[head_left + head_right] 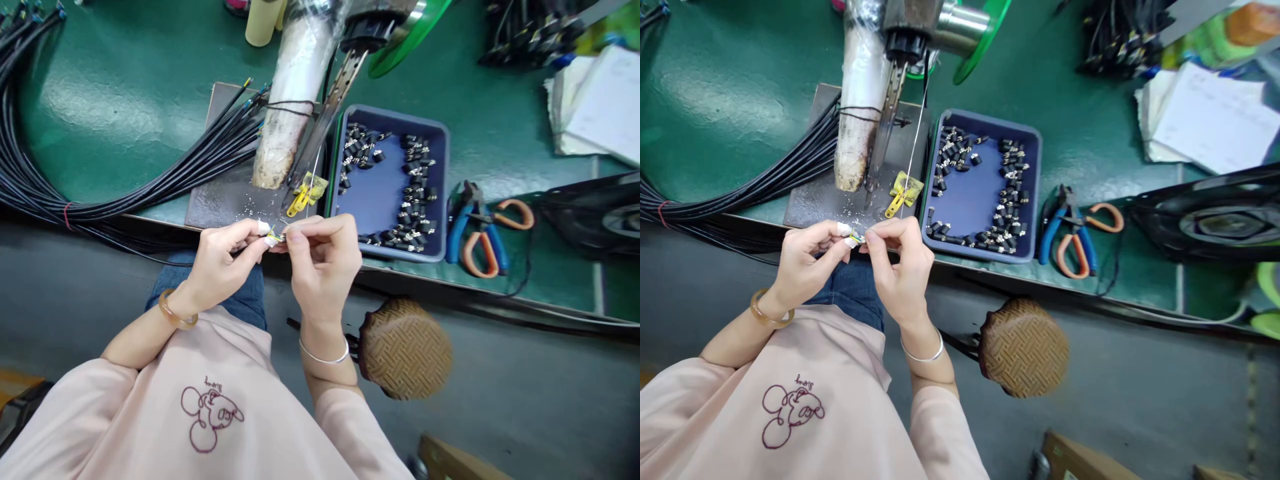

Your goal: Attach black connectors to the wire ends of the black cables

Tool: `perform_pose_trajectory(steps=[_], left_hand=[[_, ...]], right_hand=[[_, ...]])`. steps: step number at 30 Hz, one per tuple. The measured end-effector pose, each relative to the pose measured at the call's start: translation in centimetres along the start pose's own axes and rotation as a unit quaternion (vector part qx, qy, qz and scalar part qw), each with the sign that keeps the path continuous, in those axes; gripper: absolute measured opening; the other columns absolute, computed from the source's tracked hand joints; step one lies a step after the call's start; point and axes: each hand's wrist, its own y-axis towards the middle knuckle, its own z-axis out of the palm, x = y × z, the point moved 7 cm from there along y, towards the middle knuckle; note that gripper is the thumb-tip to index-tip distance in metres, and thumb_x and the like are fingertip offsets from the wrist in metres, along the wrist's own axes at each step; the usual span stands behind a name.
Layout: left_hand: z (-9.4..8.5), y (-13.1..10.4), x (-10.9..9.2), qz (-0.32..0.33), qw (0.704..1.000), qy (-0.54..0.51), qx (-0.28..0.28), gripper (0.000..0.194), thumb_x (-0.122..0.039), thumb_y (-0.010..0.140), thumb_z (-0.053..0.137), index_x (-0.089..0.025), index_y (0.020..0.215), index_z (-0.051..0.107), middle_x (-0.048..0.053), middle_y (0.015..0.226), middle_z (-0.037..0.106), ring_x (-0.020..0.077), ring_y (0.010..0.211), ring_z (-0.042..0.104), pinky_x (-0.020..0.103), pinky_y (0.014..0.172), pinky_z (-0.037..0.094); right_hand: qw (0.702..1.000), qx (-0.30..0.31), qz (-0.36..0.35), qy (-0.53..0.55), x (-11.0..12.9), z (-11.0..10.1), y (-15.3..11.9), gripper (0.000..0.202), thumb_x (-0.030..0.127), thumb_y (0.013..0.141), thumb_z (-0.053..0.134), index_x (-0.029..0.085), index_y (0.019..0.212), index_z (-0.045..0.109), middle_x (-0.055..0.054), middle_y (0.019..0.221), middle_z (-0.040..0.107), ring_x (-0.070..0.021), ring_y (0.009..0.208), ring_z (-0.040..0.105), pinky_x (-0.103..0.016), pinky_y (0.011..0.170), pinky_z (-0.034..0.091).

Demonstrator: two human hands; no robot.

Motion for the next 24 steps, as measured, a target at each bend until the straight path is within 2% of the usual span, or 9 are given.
perform_pose_trajectory(steps=[6,14,24], left_hand=[[0.04,0.03,0.31,-0.032,0.999,-0.026,0.0,0.017,-0.021,0.091,0.061,-0.015,0.076,0.058,-0.004,0.059,0.057,0.0062,0.052,0.051,0.018,0.052,0.042],[0.01,0.14,0.54,-0.062,0.995,-0.073,-0.037,0.014,-0.022,0.085,0.065,-0.014,0.075,0.06,-0.003,0.06,0.055,0.0055,0.051,0.05,0.017,0.049,0.041],[0.07,0.38,0.56,-0.036,0.997,-0.06,-0.037,0.008,-0.017,0.081,0.065,-0.014,0.074,0.065,-0.001,0.065,0.061,0.0065,0.054,0.052,0.017,0.051,0.043]], right_hand=[[0.999,-0.004,-0.049,-0.021,0.33,0.28,-0.16,0.011,0.014,0.094,0.06,0.023,0.09,0.055,0.005,0.08,0.06,-0.0074,0.068,0.065,-0.019,0.058,0.059],[0.979,-0.031,-0.162,-0.121,1.05,0.21,-0.82,0.014,0.012,0.091,0.062,0.023,0.095,0.056,0.003,0.083,0.063,-0.01,0.075,0.065,-0.022,0.063,0.055],[0.982,-0.033,-0.15,-0.11,0.81,0.06,-0.72,0.013,0.012,0.092,0.062,0.023,0.096,0.055,0.003,0.084,0.063,-0.0102,0.075,0.066,-0.022,0.062,0.055]])
